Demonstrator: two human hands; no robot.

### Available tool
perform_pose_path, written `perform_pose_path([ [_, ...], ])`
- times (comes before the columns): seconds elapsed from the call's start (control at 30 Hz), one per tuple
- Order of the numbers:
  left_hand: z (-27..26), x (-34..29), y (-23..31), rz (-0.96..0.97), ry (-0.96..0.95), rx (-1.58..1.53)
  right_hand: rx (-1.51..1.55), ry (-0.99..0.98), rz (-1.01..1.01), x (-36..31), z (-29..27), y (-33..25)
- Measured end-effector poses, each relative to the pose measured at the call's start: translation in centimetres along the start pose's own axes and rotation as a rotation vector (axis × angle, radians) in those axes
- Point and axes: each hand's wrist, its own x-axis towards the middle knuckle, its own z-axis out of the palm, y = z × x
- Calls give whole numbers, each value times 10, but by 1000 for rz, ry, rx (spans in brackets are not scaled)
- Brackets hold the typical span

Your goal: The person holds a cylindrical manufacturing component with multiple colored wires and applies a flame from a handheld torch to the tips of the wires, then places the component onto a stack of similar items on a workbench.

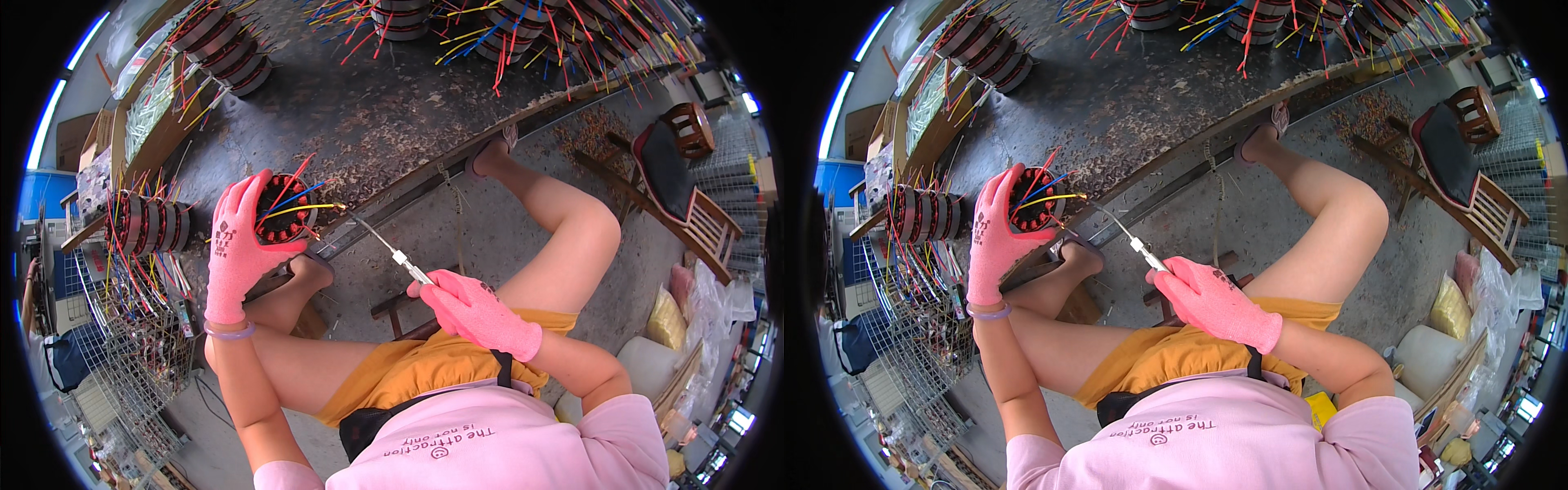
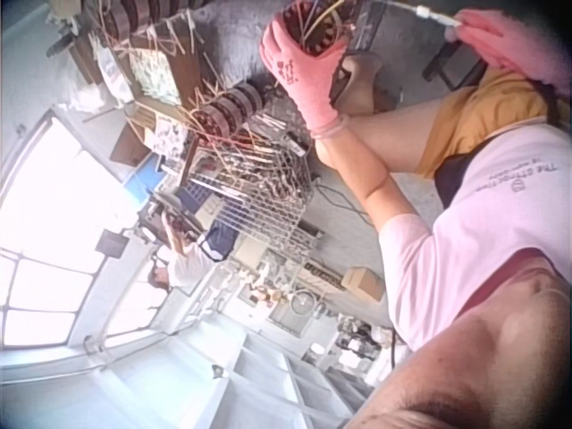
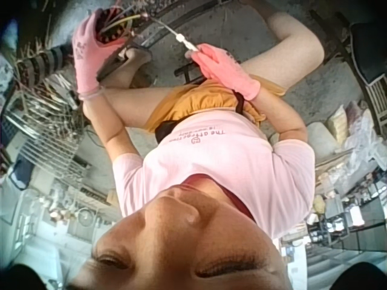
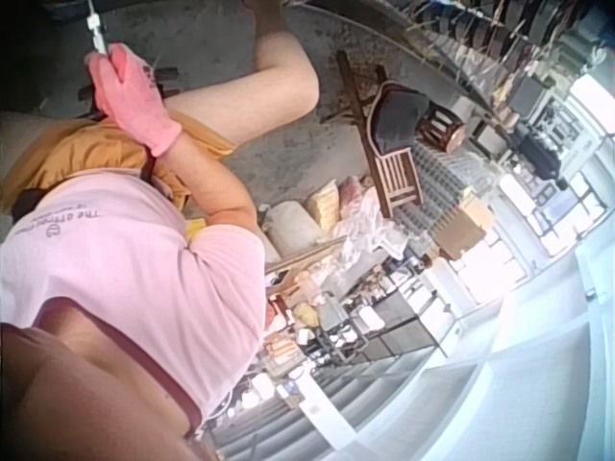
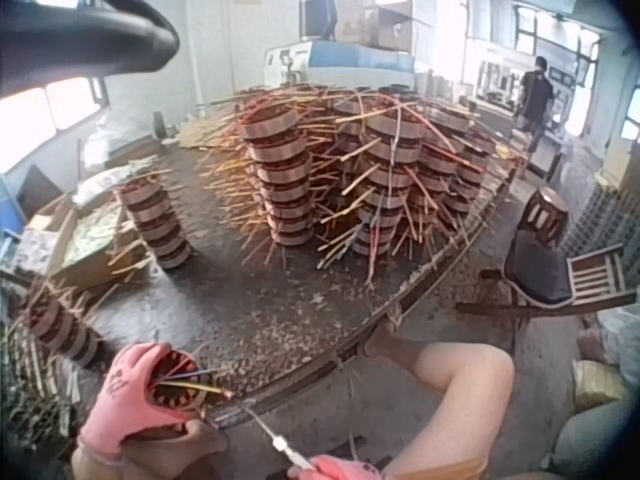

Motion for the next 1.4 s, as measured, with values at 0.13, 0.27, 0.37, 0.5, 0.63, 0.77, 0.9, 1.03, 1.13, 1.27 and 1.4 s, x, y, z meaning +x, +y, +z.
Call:
perform_pose_path([
  [0.13, 0, -1, 1, 3, 12, -2, 15, -15, 30, -2, -3, -1],
  [0.27, 1, -1, 1, 19, 25, 0, 4, -5, 30, -2, -3, -2],
  [0.37, 1, -1, 1, 33, 32, 4, 17, -12, 6, -1, -4, 1],
  [0.5, 0, -1, 2, 29, 32, 1, 10, -14, -9, 3, -3, 5],
  [0.63, 0, -1, 2, 29, 35, 3, 28, -6, 12, -1, -2, 0],
  [0.77, 1, 0, 2, 32, 32, -15, 12, 1, 20, 0, -4, 2],
  [0.9, 1, -2, 2, 31, 41, 3, -25, 4, 7, 0, -3, -1],
  [1.03, 2, -1, 2, 27, 39, -1, -20, 8, -9, 0, -3, 0],
  [1.13, 1, -1, 2, 23, 33, -14, -7, -5, -6, 1, -4, 2],
  [1.27, 1, 0, 2, 31, 33, -10, -43, 9, -20, 1, -2, 1],
  [1.4, -2, 0, 0, 31, 4, 9, -52, 5, -31, 2, -1, 3],
])
